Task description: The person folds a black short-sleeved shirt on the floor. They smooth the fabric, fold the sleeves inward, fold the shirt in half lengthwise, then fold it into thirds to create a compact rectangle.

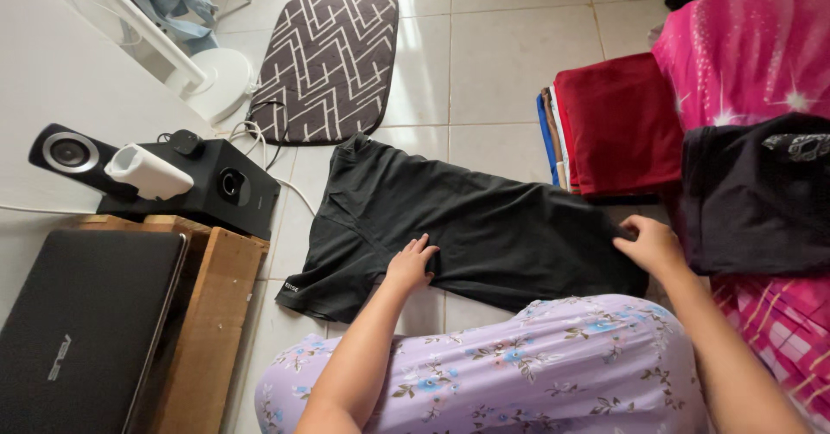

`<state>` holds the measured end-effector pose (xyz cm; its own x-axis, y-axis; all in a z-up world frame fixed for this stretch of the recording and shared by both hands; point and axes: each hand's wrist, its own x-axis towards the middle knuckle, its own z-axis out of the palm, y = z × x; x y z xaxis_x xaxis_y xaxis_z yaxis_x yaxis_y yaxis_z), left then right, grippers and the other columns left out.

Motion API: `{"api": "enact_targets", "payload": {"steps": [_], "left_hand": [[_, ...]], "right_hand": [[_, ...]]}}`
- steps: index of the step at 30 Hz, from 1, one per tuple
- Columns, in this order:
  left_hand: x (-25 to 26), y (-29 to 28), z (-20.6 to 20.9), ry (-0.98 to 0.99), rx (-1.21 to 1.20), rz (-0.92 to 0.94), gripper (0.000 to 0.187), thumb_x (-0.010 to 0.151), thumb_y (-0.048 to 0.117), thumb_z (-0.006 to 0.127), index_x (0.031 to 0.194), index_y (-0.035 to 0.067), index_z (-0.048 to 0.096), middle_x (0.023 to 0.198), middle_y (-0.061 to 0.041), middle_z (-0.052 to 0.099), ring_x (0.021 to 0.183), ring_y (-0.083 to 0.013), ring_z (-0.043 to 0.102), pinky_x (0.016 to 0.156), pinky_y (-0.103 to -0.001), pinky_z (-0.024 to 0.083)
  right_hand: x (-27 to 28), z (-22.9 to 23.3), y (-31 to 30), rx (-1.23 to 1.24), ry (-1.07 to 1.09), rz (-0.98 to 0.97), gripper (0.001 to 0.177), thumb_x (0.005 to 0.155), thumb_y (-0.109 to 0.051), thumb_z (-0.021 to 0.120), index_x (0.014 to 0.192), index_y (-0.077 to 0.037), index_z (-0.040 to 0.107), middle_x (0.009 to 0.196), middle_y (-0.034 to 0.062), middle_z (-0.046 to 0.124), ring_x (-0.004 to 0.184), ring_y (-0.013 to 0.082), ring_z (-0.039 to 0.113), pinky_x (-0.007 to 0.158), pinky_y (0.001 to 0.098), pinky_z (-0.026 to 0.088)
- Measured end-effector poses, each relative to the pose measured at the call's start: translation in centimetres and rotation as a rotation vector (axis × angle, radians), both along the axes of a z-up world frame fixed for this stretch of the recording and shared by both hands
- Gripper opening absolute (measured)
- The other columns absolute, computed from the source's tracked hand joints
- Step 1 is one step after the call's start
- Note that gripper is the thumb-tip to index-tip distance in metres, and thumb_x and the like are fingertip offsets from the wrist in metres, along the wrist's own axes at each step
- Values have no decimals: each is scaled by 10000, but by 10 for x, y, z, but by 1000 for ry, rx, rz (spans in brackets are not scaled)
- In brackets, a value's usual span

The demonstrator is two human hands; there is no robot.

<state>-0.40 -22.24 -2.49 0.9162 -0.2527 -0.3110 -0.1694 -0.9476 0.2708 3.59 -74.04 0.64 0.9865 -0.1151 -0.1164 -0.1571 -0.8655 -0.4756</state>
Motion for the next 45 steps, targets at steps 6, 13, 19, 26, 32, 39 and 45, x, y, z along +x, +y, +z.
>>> {"api": "enact_targets", "payload": {"steps": [6,13,19,26,32,39,45], "left_hand": [[-5,1,-1,-79,-14,-33,744,759,217,831,1431,263,514,1647,-66,316,1471,-318,374,1118,-430,434],[-5,1,-1,-62,-12,-21,730,775,211,802,1439,266,503,1653,-60,297,1478,-300,358,1108,-433,429],[-5,0,-1,-45,12,-17,744,768,213,805,1442,264,495,1656,-59,289,1490,-295,341,1111,-443,423],[-7,-3,-1,-60,8,-9,740,773,221,803,1444,268,495,1658,-55,292,1484,-299,351,1104,-447,431],[-8,0,-1,-61,11,-13,740,776,219,803,1446,262,492,1654,-57,292,1485,-304,348,1109,-449,424],[-9,-2,6,-49,-7,5,738,774,200,795,1444,269,495,1657,-45,287,1489,-294,340,1119,-448,414],[-10,-5,9,-26,13,6,746,783,200,800,1456,275,485,1669,-44,270,1499,-291,326,1128,-464,404]], "right_hand": [[-44,-13,13,500,465,217,376,777,-254,849,1096,-69,778,927,66,791,872,145,711,808,324,571],[-58,-27,4,314,372,-99,467,880,-455,739,982,-8,829,801,129,788,753,244,730,723,362,565],[-62,-38,31,341,533,-244,727,850,-669,676,901,46,803,764,176,781,727,261,752,690,337,568],[-43,-63,30,611,415,-354,558,823,-488,832,910,47,703,816,179,674,705,252,631,643,392,525],[-1,-41,-27,1653,437,-677,338,950,-315,548,1137,-62,671,1145,86,741,1102,246,677,998,450,519],[19,-26,-40,1754,227,-444,375,1064,-372,562,1271,-70,643,1274,106,707,1230,261,643,1101,422,465],[4,-38,-23,1001,288,-628,519,979,-255,800,1270,100,559,1240,256,607,1128,388,528,898,490,389]]}}
